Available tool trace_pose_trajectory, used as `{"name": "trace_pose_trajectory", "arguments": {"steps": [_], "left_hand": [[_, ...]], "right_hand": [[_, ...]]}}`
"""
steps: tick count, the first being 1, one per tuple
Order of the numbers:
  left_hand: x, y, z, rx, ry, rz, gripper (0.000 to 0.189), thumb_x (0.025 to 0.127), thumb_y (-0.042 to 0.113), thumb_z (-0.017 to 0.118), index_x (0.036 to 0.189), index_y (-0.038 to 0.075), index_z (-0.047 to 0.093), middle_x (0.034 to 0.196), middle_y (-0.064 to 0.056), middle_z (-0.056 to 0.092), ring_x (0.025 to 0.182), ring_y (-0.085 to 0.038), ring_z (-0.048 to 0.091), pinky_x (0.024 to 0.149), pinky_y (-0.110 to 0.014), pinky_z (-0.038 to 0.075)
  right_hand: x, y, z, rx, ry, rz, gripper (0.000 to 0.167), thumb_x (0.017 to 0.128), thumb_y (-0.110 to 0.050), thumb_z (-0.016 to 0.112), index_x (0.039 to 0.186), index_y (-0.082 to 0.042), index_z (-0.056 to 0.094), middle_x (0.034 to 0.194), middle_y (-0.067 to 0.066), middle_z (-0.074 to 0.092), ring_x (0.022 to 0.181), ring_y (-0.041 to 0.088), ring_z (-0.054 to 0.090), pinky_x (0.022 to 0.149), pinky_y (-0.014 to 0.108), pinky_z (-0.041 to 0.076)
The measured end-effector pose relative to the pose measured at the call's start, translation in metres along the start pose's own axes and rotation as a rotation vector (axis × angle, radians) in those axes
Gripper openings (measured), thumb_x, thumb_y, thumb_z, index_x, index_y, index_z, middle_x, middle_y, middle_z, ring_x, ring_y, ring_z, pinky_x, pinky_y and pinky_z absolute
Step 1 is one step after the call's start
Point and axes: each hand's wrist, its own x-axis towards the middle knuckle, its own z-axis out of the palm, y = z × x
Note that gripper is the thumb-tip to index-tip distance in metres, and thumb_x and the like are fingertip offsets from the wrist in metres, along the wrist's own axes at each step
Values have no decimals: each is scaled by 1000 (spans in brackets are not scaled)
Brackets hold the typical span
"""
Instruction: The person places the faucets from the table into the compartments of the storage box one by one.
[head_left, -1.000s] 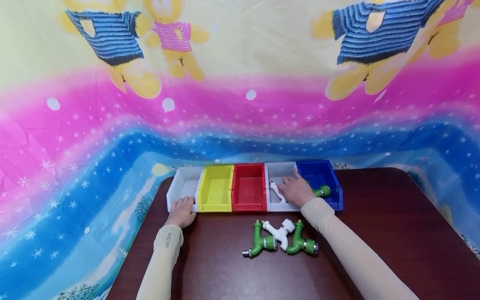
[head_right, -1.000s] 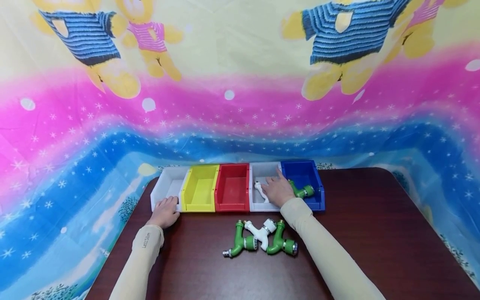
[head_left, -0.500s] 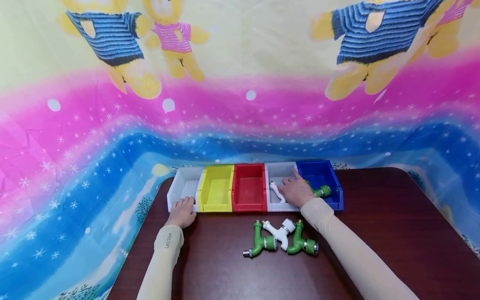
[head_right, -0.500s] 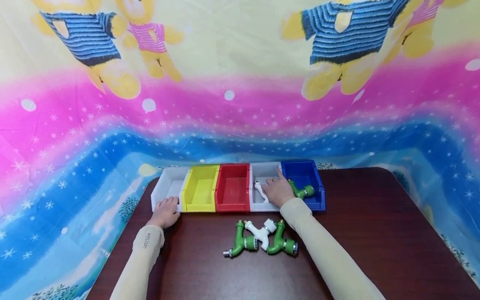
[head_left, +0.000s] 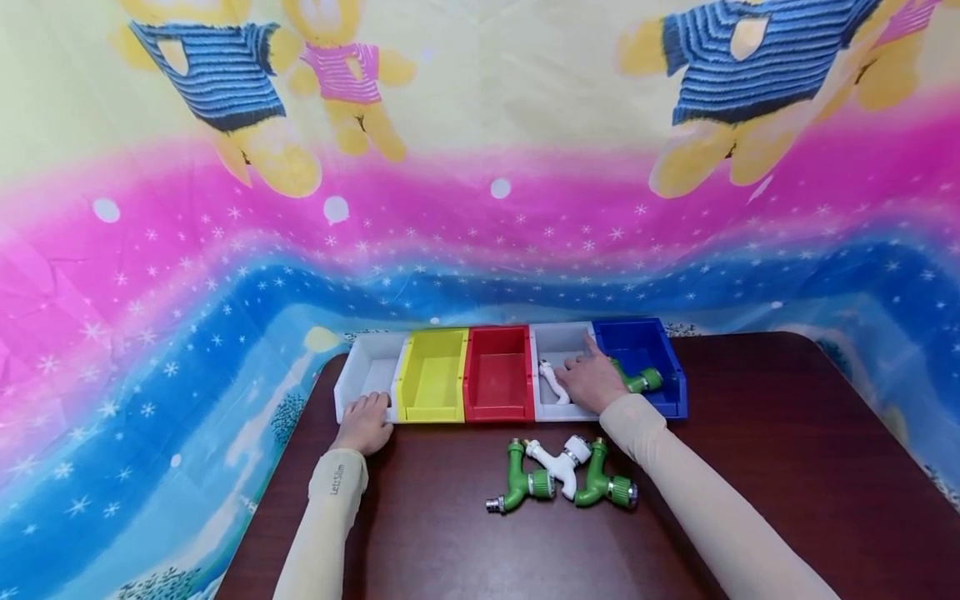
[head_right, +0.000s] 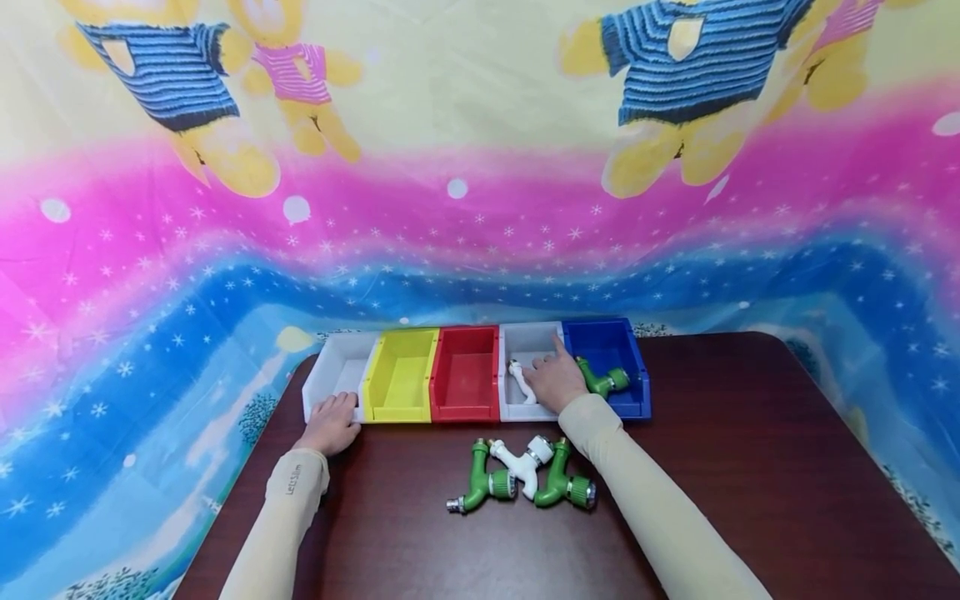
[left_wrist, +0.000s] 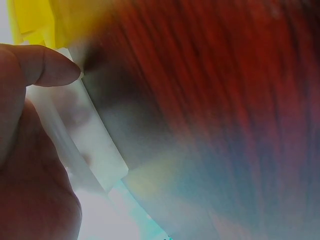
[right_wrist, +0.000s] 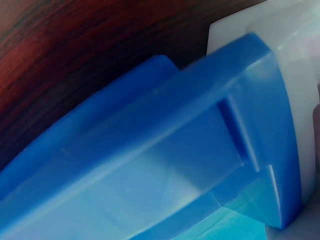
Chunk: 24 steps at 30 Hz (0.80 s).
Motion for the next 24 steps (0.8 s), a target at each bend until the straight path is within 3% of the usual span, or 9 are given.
{"name": "trace_pose_trajectory", "arguments": {"steps": [9, 24], "left_hand": [[3, -3, 2, 7, 11, 14, 31, 95, 13, 58, 122, 0, 52, 116, -17, 57, 110, -37, 50, 105, -62, 36], [2, -5, 6, 17, 21, 16, 32, 94, 14, 58, 122, 0, 52, 115, -17, 57, 109, -36, 50, 105, -62, 38]], "right_hand": [[0, 1, 1, -43, -21, -22, 18, 96, 0, 61, 99, -17, 66, 83, 3, 66, 83, 26, 71, 122, 63, 28], [0, 1, 9, -66, 14, -25, 23, 94, 1, 63, 99, -21, 68, 82, 3, 66, 87, 27, 71, 122, 63, 28]]}}
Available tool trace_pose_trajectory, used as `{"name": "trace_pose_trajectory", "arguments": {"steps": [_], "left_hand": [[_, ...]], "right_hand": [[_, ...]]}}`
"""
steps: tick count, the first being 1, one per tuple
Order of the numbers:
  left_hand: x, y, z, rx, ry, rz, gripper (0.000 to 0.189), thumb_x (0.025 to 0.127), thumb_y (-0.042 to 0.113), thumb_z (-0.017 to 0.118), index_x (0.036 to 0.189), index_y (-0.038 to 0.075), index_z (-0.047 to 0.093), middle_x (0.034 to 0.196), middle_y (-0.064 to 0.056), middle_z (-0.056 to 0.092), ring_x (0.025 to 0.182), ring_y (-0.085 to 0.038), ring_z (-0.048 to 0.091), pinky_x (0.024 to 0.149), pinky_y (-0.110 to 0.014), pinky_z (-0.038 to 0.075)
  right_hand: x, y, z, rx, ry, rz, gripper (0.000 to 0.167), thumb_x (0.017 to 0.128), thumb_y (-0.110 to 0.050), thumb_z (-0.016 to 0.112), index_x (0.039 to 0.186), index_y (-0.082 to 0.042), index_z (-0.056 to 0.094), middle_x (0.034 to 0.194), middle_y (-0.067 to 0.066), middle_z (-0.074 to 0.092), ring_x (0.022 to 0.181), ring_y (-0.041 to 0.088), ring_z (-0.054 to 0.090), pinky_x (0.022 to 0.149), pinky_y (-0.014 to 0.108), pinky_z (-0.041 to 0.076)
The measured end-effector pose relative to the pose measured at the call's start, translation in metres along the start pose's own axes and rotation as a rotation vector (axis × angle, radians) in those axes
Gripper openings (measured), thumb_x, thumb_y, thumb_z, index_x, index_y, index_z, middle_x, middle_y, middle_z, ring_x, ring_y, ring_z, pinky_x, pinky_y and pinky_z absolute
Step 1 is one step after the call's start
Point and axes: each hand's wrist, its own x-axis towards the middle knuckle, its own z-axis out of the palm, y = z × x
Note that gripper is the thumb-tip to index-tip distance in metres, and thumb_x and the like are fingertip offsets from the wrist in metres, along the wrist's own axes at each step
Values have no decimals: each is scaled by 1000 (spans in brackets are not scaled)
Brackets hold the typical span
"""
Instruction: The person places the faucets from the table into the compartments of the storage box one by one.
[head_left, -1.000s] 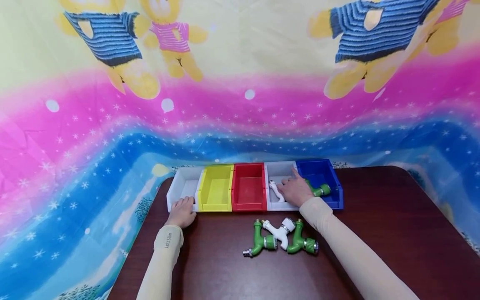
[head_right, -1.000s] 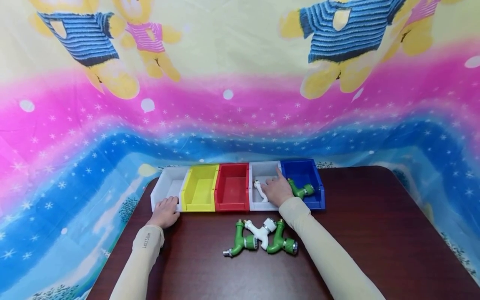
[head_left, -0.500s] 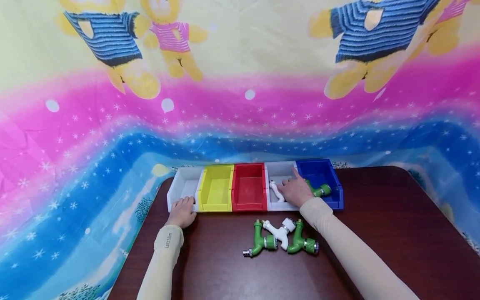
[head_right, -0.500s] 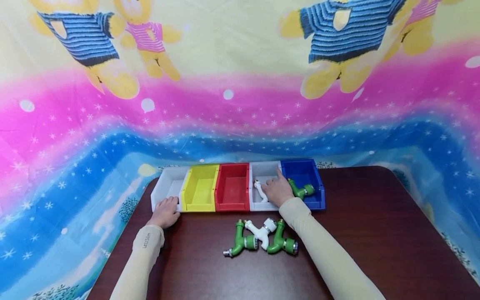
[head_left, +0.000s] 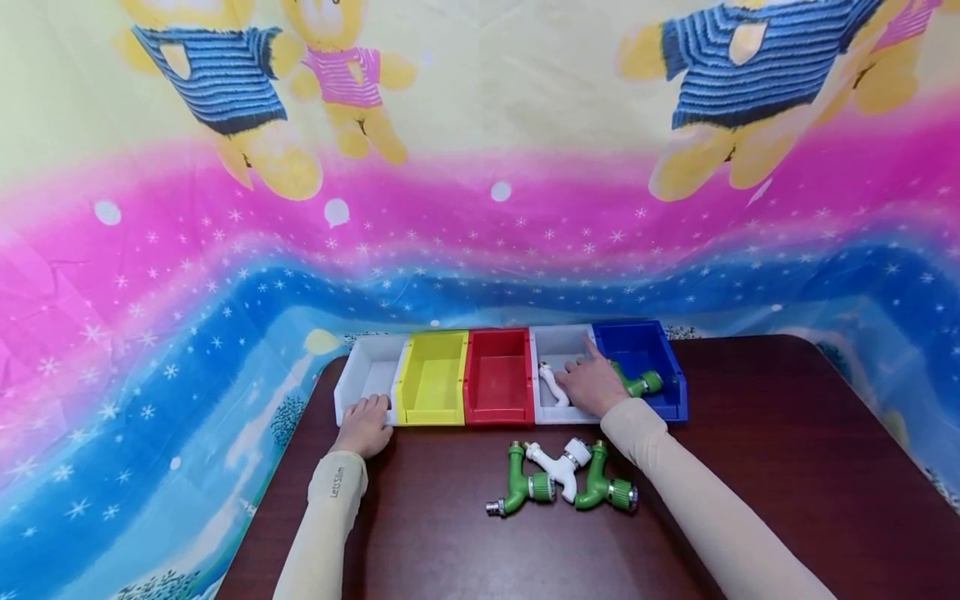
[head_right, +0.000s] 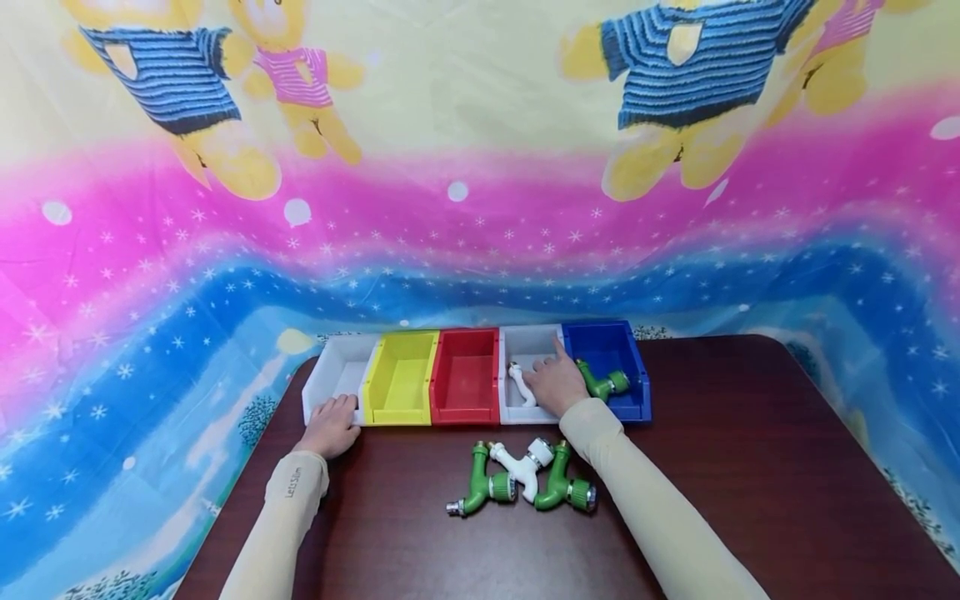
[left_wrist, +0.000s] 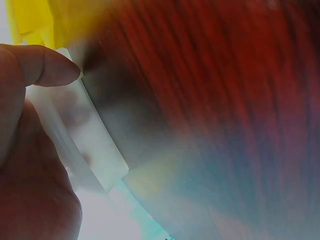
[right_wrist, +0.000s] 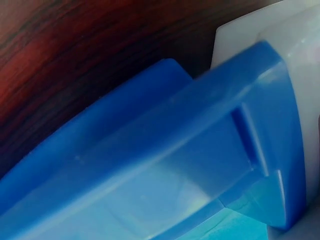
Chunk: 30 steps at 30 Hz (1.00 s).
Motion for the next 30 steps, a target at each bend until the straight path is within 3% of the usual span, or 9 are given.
{"name": "trace_pose_trajectory", "arguments": {"steps": [9, 17, 25, 30], "left_hand": [[0, 0, 1, 3, 8, 14, 32, 94, 15, 59, 122, 1, 53, 116, -17, 58, 111, -37, 52, 104, -62, 38], [1, 2, -2, -20, -20, -9, 34, 95, 13, 57, 126, 0, 52, 120, -18, 57, 113, -38, 50, 108, -63, 35], [-1, 2, -4, -3, -17, 7, 34, 95, 13, 57, 125, -1, 52, 119, -19, 57, 114, -39, 51, 107, -64, 36], [0, 2, -4, -7, -15, -9, 35, 95, 13, 58, 126, -1, 53, 119, -18, 57, 114, -38, 51, 109, -63, 35]], "right_hand": [[-3, 0, -1, 72, 41, 3, 21, 96, -2, 62, 94, -20, 71, 78, 5, 66, 86, 28, 71, 121, 64, 27], [-2, -1, -4, 88, 53, 9, 16, 101, -14, 61, 99, -21, 75, 86, 5, 70, 92, 28, 72, 121, 63, 28], [-2, -2, -5, 98, 61, 14, 19, 99, -8, 61, 97, -20, 75, 87, 5, 70, 92, 28, 71, 122, 63, 28], [-2, 0, -3, 119, 63, 10, 16, 101, -13, 60, 102, -18, 75, 94, 5, 72, 99, 29, 71, 122, 63, 26]]}}
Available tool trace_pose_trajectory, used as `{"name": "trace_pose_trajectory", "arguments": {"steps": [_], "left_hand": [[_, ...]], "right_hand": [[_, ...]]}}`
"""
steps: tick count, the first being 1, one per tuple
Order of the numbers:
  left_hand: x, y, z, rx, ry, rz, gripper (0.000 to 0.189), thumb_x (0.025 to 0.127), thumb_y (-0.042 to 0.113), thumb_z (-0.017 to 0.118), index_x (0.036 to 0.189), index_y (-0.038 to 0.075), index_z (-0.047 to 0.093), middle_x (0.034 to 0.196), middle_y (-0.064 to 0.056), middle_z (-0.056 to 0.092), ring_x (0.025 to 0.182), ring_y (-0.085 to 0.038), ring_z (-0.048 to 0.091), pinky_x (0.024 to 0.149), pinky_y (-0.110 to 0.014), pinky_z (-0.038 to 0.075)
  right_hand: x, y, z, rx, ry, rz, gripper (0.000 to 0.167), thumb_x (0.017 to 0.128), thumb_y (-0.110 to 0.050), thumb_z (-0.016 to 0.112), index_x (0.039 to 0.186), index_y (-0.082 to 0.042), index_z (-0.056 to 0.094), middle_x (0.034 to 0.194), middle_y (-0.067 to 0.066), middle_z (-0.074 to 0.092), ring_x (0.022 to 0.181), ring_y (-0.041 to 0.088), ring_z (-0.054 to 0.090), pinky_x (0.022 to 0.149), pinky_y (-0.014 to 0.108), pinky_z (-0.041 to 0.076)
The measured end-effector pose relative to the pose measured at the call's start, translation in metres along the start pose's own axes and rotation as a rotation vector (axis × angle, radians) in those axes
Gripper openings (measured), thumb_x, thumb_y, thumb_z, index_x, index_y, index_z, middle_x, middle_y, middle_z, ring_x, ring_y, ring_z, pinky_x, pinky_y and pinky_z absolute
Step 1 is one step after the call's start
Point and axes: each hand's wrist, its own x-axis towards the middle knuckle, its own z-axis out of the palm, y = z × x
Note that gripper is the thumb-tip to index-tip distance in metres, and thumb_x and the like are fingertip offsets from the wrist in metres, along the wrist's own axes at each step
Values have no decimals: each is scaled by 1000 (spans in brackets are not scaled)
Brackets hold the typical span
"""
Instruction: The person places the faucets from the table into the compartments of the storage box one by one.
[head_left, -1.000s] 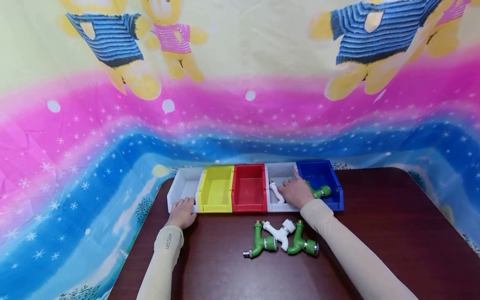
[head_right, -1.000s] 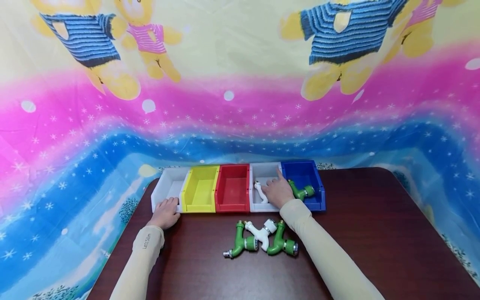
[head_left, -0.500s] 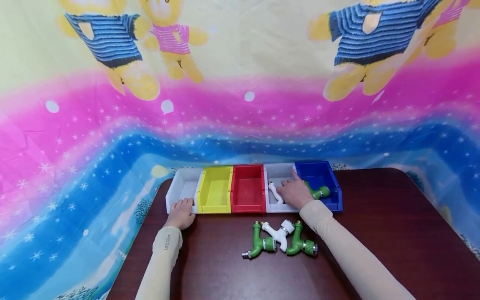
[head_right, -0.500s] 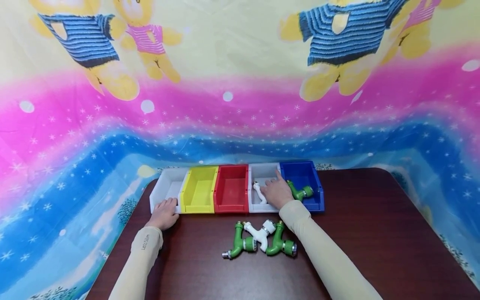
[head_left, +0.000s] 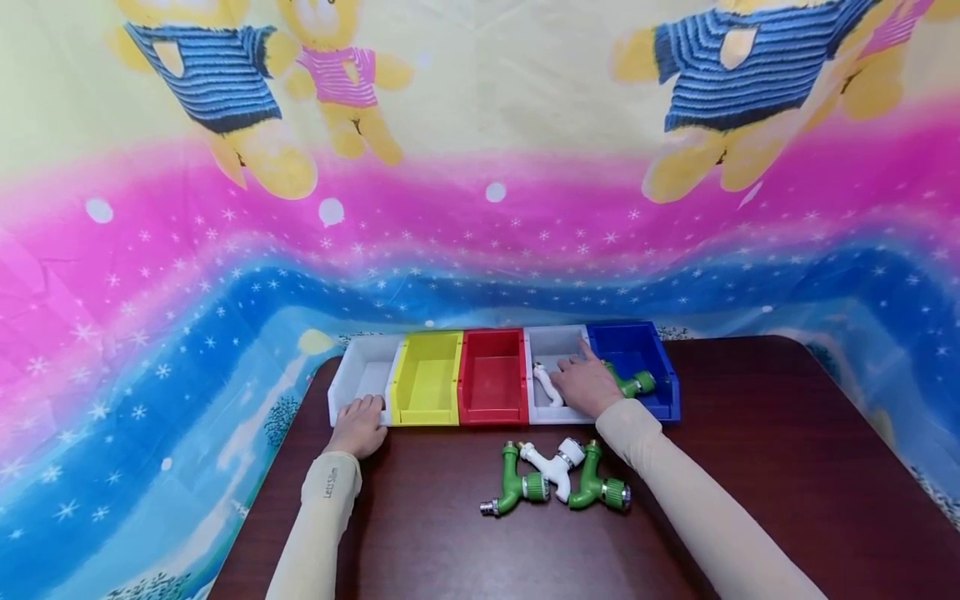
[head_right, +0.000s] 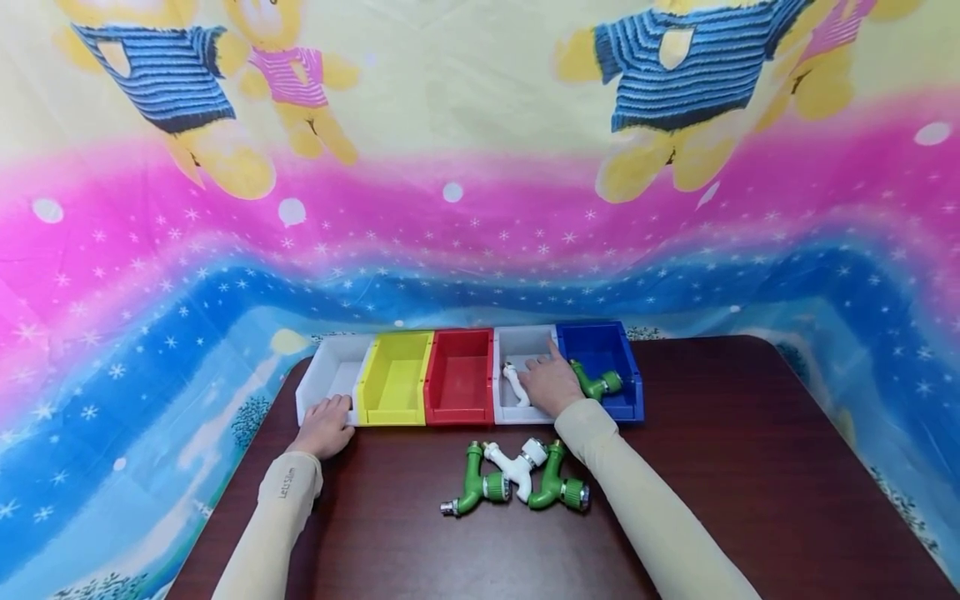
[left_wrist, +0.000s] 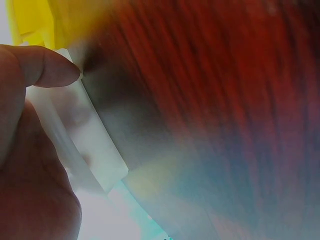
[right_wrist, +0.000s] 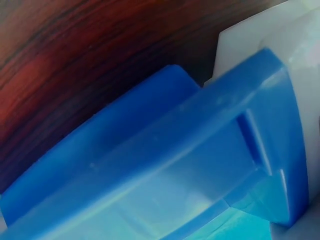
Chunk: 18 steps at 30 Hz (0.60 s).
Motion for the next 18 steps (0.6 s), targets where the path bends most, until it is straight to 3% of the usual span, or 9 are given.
{"name": "trace_pose_trajectory", "arguments": {"steps": [5, 10, 14, 18], "left_hand": [[1, -1, 1, 2, -1, 8, 36, 95, 14, 57, 127, -1, 52, 120, -19, 57, 114, -38, 50, 109, -63, 35], [1, -1, 0, -4, 4, 17, 37, 95, 14, 56, 128, -2, 52, 122, -20, 57, 116, -40, 50, 110, -64, 34], [-1, -3, 0, -7, 13, 18, 35, 95, 13, 57, 126, -2, 52, 120, -20, 57, 115, -40, 50, 109, -64, 34], [0, -5, 4, -11, 27, 33, 31, 94, 13, 57, 122, 0, 53, 117, -18, 57, 113, -40, 50, 106, -64, 35]], "right_hand": [[-1, 5, -2, 66, 14, -3, 15, 103, -22, 61, 111, -19, 73, 94, 4, 69, 103, 28, 70, 124, 62, 24], [-8, 7, -9, 192, 20, 1, 27, 103, -24, 63, 128, -15, 70, 114, 8, 71, 120, 31, 66, 124, 57, 29], [-18, 4, -19, 308, 54, 8, 35, 101, -23, 66, 134, -11, 67, 126, 12, 68, 129, 36, 60, 117, 56, 39], [-36, 0, -29, 351, 100, 15, 38, 99, -24, 69, 135, -11, 67, 125, 11, 67, 129, 38, 59, 110, 58, 45]]}}
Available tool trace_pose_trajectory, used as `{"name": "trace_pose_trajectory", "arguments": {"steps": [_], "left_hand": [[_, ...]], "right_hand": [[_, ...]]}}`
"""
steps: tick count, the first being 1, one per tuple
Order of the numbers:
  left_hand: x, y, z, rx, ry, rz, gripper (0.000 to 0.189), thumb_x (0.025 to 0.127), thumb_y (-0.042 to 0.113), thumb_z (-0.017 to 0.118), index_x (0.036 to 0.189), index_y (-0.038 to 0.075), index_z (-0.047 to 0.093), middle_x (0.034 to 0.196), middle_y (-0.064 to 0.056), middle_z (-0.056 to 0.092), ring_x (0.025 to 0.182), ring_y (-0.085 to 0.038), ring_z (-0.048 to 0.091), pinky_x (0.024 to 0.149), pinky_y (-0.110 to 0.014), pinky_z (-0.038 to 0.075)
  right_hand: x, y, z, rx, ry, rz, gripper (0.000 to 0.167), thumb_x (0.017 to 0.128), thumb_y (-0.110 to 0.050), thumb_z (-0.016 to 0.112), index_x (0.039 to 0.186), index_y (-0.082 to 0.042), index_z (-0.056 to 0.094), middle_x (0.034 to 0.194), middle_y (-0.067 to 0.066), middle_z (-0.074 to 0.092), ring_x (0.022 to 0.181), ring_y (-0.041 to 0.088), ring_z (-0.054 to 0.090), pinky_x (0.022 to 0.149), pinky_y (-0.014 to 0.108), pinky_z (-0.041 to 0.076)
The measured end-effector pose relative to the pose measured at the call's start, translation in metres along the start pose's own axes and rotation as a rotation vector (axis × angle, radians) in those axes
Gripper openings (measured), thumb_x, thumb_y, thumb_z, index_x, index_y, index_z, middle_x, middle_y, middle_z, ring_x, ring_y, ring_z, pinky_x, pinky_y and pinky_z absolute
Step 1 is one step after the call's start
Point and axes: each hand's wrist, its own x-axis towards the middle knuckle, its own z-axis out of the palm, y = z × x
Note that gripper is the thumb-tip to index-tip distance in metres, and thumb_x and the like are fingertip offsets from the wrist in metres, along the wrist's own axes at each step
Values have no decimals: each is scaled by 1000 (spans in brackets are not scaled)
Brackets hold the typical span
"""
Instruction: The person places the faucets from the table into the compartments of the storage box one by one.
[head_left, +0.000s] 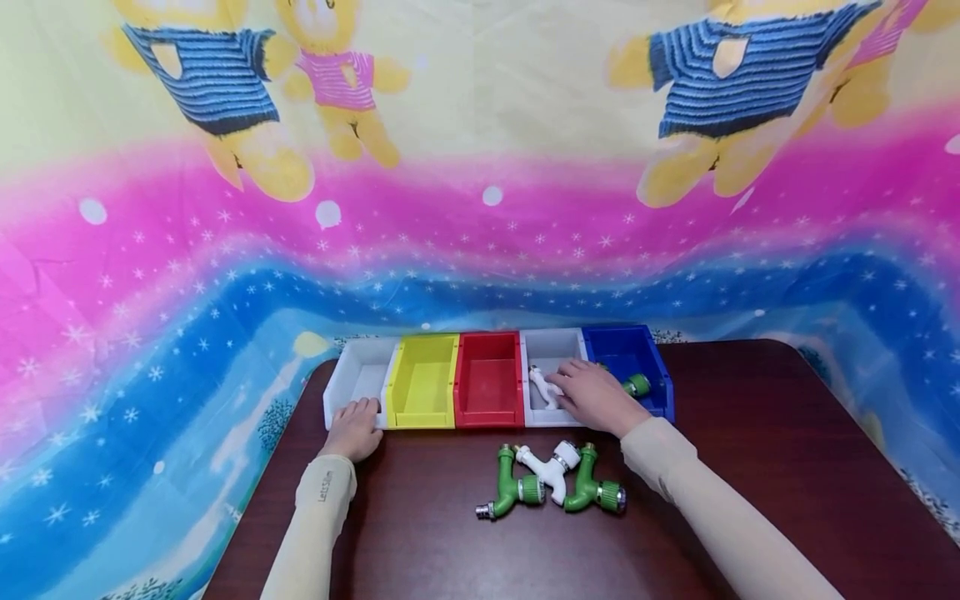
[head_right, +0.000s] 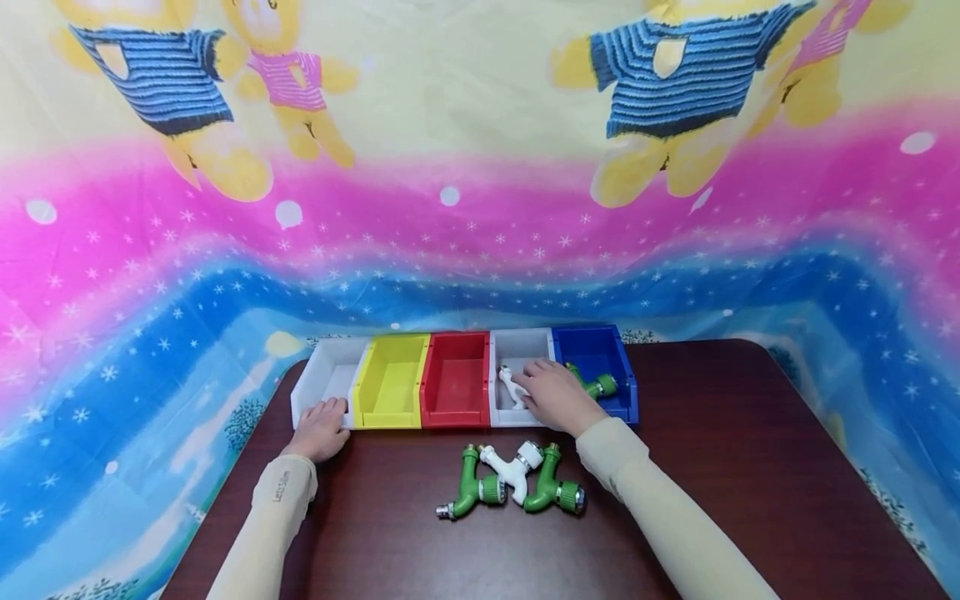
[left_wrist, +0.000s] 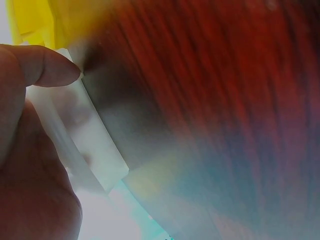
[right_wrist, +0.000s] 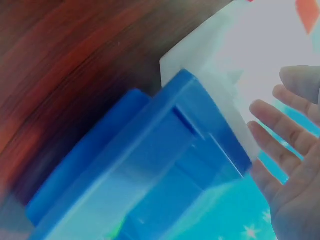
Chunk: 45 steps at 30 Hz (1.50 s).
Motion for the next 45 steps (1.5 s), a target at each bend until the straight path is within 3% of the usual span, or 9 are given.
{"name": "trace_pose_trajectory", "arguments": {"steps": [5, 10, 16, 22, 29, 45], "left_hand": [[2, -2, 4, -4, -1, 0, 31, 93, 14, 58, 121, 2, 53, 116, -17, 57, 112, -38, 51, 105, -64, 36], [4, -4, 4, 6, -11, -9, 34, 94, 16, 59, 125, 1, 53, 119, -16, 57, 114, -37, 51, 107, -63, 36], [2, -3, 3, 7, -20, -13, 35, 94, 15, 59, 125, 1, 53, 119, -17, 57, 114, -38, 51, 107, -64, 35], [2, -2, 5, -4, -25, -16, 35, 94, 15, 58, 126, 1, 53, 122, -17, 57, 116, -38, 50, 109, -64, 34], [0, 0, 0, 3, -19, -12, 34, 94, 13, 57, 126, -1, 52, 121, -19, 57, 115, -39, 50, 108, -64, 34], [-2, 5, -4, 0, -23, -27, 34, 94, 12, 58, 126, 0, 53, 120, -18, 57, 115, -38, 50, 109, -63, 35]], "right_hand": [[-25, -8, -10, -2, 55, -4, 37, 97, -23, 72, 132, -12, 69, 115, 7, 68, 117, 32, 64, 101, 53, 51], [-52, -17, -13, 38, 64, -27, 30, 94, -24, 76, 121, -12, 73, 107, 4, 70, 95, 22, 68, 81, 43, 58], [-76, -29, -12, 81, -26, -52, 19, 91, -33, 78, 104, -19, 73, 93, -5, 70, 77, 9, 64, 67, 34, 55], [-92, -39, -10, 123, -94, -51, 32, 88, -43, 79, 109, -20, 70, 85, -8, 65, 69, 3, 52, 62, 30, 46], [-98, -42, -7, 162, -201, -29, 48, 81, -48, 85, 115, -20, 65, 93, -12, 65, 73, 2, 48, 65, 31, 43], [-91, -44, -7, 158, -264, -50, 41, 75, -25, 91, 102, -22, 61, 75, -13, 55, 66, 5, 46, 63, 30, 43]]}}
